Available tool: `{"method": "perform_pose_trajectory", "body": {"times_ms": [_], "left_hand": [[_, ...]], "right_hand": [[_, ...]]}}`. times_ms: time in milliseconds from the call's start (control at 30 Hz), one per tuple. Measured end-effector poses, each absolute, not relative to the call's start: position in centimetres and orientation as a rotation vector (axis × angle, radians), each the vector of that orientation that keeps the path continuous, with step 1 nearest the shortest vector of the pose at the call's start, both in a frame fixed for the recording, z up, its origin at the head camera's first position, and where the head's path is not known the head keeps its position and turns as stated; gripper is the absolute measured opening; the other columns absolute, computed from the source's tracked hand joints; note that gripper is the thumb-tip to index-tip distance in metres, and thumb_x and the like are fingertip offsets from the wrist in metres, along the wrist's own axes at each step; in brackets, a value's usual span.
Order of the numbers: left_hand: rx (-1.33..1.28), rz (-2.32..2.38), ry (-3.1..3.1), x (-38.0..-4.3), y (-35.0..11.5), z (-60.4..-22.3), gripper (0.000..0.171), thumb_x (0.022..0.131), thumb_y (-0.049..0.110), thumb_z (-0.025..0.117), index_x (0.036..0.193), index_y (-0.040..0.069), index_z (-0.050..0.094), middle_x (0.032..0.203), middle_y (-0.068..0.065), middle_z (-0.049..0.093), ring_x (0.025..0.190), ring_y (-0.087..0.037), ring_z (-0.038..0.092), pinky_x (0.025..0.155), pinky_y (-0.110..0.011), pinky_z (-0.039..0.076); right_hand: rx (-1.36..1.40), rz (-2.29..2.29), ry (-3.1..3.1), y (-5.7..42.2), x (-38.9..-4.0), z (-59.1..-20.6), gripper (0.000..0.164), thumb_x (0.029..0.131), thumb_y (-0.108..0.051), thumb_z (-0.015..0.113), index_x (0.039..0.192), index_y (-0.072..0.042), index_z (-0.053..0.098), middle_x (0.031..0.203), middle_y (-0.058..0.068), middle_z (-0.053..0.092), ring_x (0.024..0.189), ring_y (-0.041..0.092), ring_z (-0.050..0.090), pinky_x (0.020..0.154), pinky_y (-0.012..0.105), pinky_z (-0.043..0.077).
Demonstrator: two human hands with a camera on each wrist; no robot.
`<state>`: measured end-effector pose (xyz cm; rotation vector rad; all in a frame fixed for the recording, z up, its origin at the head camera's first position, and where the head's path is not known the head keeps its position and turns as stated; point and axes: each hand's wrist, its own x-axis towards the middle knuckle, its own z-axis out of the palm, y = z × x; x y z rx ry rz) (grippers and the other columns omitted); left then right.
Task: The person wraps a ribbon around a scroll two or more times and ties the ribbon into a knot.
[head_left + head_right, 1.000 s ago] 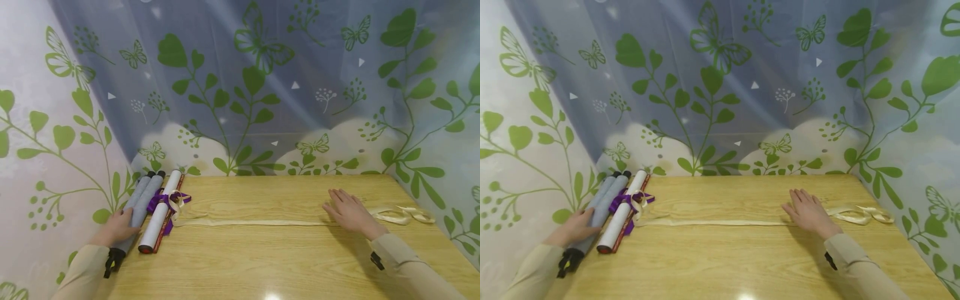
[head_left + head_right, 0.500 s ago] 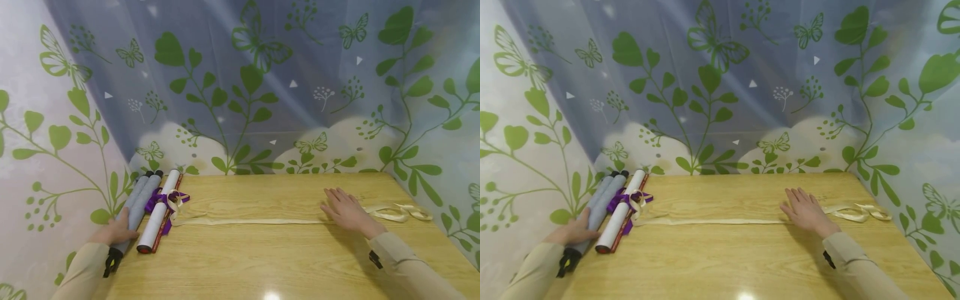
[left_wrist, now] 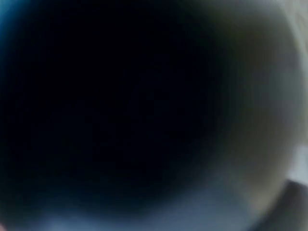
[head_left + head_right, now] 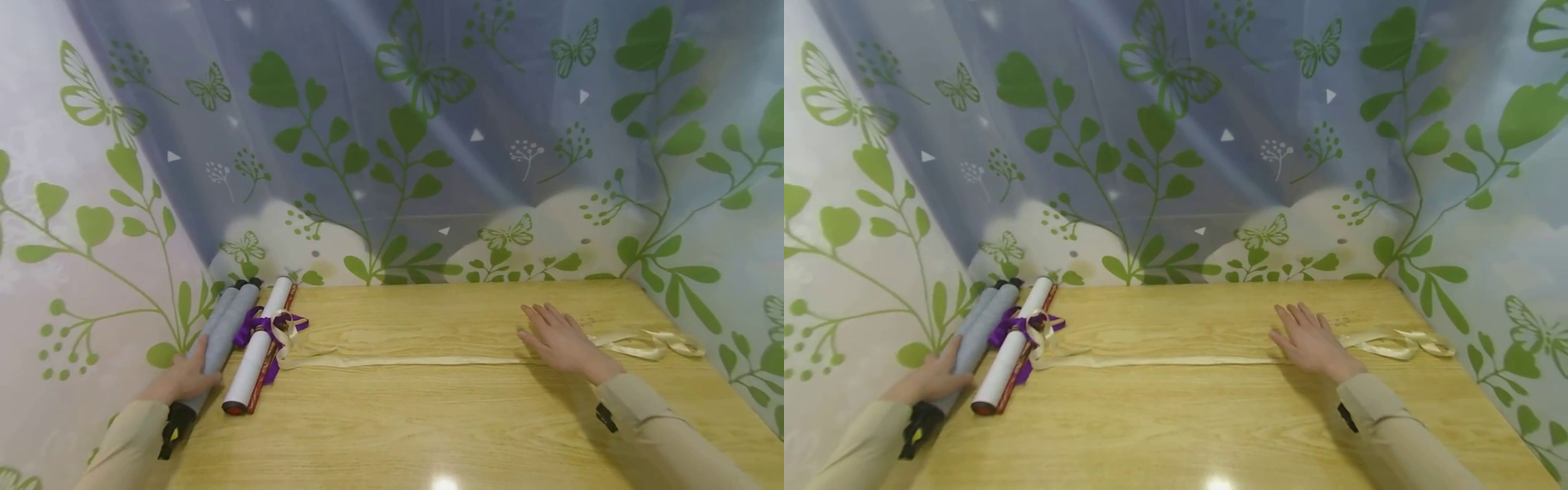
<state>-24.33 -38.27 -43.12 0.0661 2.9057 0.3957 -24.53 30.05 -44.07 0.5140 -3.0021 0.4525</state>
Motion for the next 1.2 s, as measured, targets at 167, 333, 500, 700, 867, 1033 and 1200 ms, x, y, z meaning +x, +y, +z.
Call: {"method": "perform_pose_trajectory", "body": {"times_ms": [167,333,500,700,867,1033,1200], "left_hand": [[0.105,0.454,2.932,-24.3,-38.5,-43.1,0.101,0.091,0.034,0.058,0.147,-0.012,-0.014,0.125,-0.065,0.014,0.117,-0.077,0.024,0.089,-0.078,0.035],[0.101,0.572,2.949,-24.0,-38.5,-42.5,0.105,0.091,0.032,0.057,0.146,-0.011,-0.022,0.129,-0.063,0.011,0.118,-0.075,0.025,0.091,-0.078,0.033],[0.142,0.732,2.925,-23.6,-37.9,-41.6,0.108,0.094,0.032,0.059,0.145,-0.008,-0.028,0.139,-0.057,0.005,0.120,-0.069,0.028,0.097,-0.074,0.032],[0.311,0.900,2.912,-23.3,-35.7,-40.8,0.104,0.095,0.026,0.061,0.148,-0.009,-0.021,0.142,-0.050,0.019,0.117,-0.058,0.044,0.096,-0.065,0.040],[0.340,0.973,2.846,-23.6,-33.6,-40.2,0.102,0.096,0.032,0.060,0.151,-0.002,-0.019,0.147,-0.044,0.016,0.113,-0.049,0.050,0.090,-0.058,0.047],[0.267,1.092,2.682,-23.6,-31.3,-39.9,0.100,0.097,0.041,0.057,0.154,0.016,-0.022,0.152,-0.036,0.012,0.102,-0.034,0.057,0.077,-0.039,0.051],[0.155,1.213,2.530,-23.5,-29.3,-39.4,0.101,0.096,0.048,0.057,0.152,0.033,-0.025,0.156,-0.028,0.009,0.100,-0.028,0.057,0.076,-0.036,0.051]], "right_hand": [[0.534,0.465,-2.989,30.0,-24.7,-44.0,0.063,0.105,-0.040,0.040,0.151,0.002,0.029,0.152,0.034,0.028,0.142,0.053,0.019,0.109,0.072,0.016],[0.545,0.467,-2.983,29.9,-25.0,-44.0,0.062,0.105,-0.039,0.040,0.151,0.001,0.029,0.153,0.033,0.028,0.142,0.053,0.019,0.109,0.071,0.016],[0.542,0.460,-3.003,30.0,-25.0,-44.0,0.064,0.105,-0.040,0.039,0.151,0.003,0.028,0.153,0.034,0.027,0.142,0.053,0.018,0.109,0.072,0.016],[0.542,0.466,-3.007,30.0,-24.9,-44.1,0.067,0.105,-0.042,0.038,0.151,0.005,0.027,0.153,0.034,0.026,0.142,0.052,0.019,0.110,0.071,0.016],[0.564,0.472,-2.987,29.7,-25.1,-44.0,0.068,0.105,-0.043,0.038,0.151,0.007,0.026,0.152,0.034,0.028,0.142,0.052,0.021,0.110,0.070,0.019],[0.592,0.468,-2.962,29.4,-25.1,-44.0,0.065,0.105,-0.039,0.040,0.148,0.009,0.030,0.150,0.035,0.031,0.140,0.053,0.024,0.110,0.068,0.022],[0.632,0.466,-2.943,29.0,-25.0,-44.0,0.063,0.105,-0.036,0.042,0.146,0.011,0.033,0.149,0.036,0.033,0.137,0.054,0.030,0.112,0.063,0.027]]}}
